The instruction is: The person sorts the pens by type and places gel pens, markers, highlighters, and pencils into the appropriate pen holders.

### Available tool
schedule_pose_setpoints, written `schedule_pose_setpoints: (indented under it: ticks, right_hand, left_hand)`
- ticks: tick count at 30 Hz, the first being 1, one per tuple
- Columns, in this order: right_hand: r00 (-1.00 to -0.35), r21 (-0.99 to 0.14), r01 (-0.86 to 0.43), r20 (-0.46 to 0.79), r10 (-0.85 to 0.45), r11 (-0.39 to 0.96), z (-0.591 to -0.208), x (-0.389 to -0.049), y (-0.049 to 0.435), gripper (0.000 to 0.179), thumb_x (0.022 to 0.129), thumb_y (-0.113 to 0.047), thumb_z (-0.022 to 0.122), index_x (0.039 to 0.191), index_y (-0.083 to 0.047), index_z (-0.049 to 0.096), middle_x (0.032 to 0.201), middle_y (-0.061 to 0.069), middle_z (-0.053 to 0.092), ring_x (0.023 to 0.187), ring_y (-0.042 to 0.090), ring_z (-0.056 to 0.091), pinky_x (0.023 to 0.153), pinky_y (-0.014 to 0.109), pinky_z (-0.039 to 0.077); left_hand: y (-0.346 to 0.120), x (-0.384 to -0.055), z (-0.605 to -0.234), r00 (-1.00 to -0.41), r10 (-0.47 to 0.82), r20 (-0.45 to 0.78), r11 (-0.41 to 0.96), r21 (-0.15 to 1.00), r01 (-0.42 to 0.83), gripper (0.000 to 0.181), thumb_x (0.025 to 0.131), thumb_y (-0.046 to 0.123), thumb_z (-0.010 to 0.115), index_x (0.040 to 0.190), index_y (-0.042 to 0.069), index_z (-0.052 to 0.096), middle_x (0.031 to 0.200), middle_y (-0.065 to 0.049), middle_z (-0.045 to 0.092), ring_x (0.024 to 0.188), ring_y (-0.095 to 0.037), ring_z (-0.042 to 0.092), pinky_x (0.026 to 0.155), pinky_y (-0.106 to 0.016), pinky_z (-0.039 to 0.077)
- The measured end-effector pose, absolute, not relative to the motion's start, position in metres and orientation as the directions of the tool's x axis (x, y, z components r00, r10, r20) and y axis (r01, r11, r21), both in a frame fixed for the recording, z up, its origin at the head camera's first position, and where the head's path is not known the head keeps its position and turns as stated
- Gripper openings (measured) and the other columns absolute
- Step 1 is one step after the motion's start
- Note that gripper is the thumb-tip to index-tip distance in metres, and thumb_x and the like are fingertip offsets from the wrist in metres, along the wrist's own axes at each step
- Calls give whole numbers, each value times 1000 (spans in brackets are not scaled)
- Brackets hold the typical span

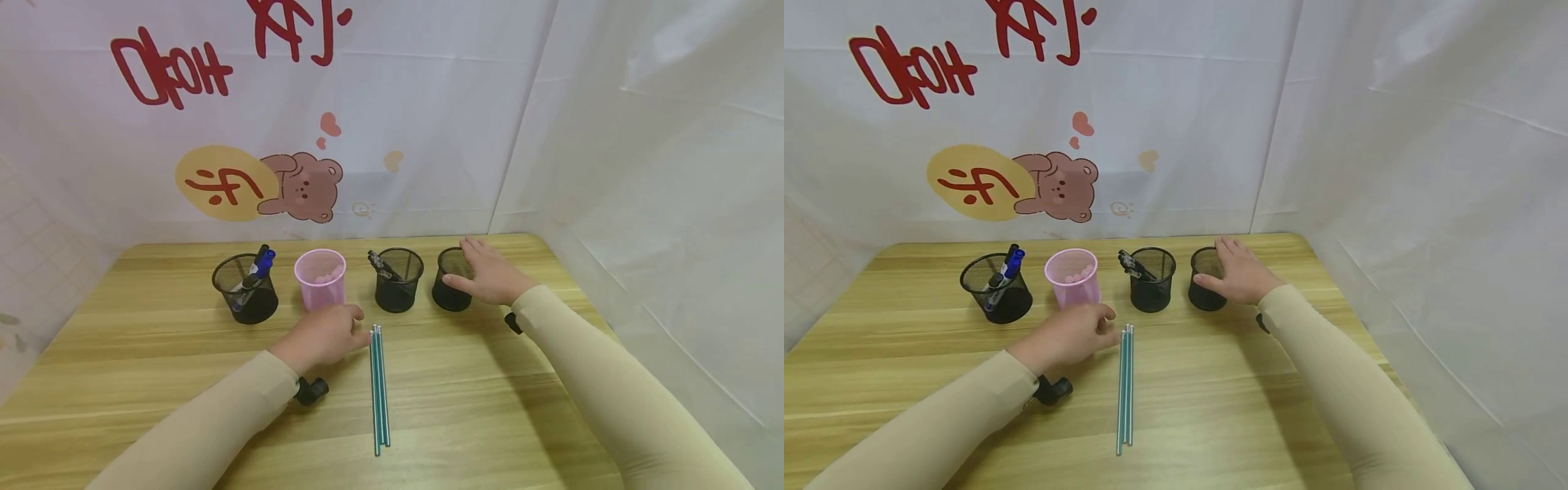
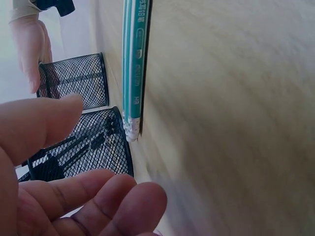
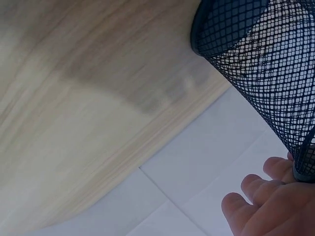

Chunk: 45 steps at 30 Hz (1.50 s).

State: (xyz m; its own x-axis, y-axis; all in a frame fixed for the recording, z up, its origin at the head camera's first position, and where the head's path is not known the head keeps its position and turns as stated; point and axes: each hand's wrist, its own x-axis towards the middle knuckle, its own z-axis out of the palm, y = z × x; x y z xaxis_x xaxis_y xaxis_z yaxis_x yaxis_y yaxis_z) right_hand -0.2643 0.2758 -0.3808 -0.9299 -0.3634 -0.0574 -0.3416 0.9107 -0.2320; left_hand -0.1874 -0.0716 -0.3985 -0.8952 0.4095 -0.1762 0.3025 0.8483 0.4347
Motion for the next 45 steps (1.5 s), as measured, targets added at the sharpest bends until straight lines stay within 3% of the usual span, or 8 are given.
schedule_pose_setpoints:
  ticks: [8,15,35,45]
  right_hand:
    - [-932,-249,-339,-45,-360,907,-384,-267,274,106,102,-69,50,165,7,12,174,28,13,163,44,13,133,57,16]
    - [-931,-272,-343,-32,-364,899,-386,-267,273,107,101,-69,51,165,7,13,174,28,13,163,43,13,133,57,17]
    - [-940,-279,-313,-47,-339,908,-384,-262,273,106,101,-69,51,166,6,11,175,26,11,164,41,12,133,55,18]
    - [-941,-281,-307,-56,-335,909,-384,-262,275,107,101,-71,50,166,4,10,176,24,9,164,40,12,133,55,19]
  left_hand:
    - [-67,-186,-403,-881,422,-214,857,410,311,59,94,46,76,140,11,65,133,-8,73,118,-27,70,107,-49,55]
    - [-62,-184,-406,-864,451,-222,852,396,343,63,87,48,83,133,9,67,110,-2,75,94,-18,68,93,-44,59]
    - [-54,-180,-406,-857,473,-205,845,382,375,53,86,45,86,119,8,68,94,2,68,86,-18,61,88,-42,58]
    - [-54,-180,-408,-853,484,-196,840,377,390,51,89,45,83,120,9,68,100,0,71,90,-18,64,93,-43,58]
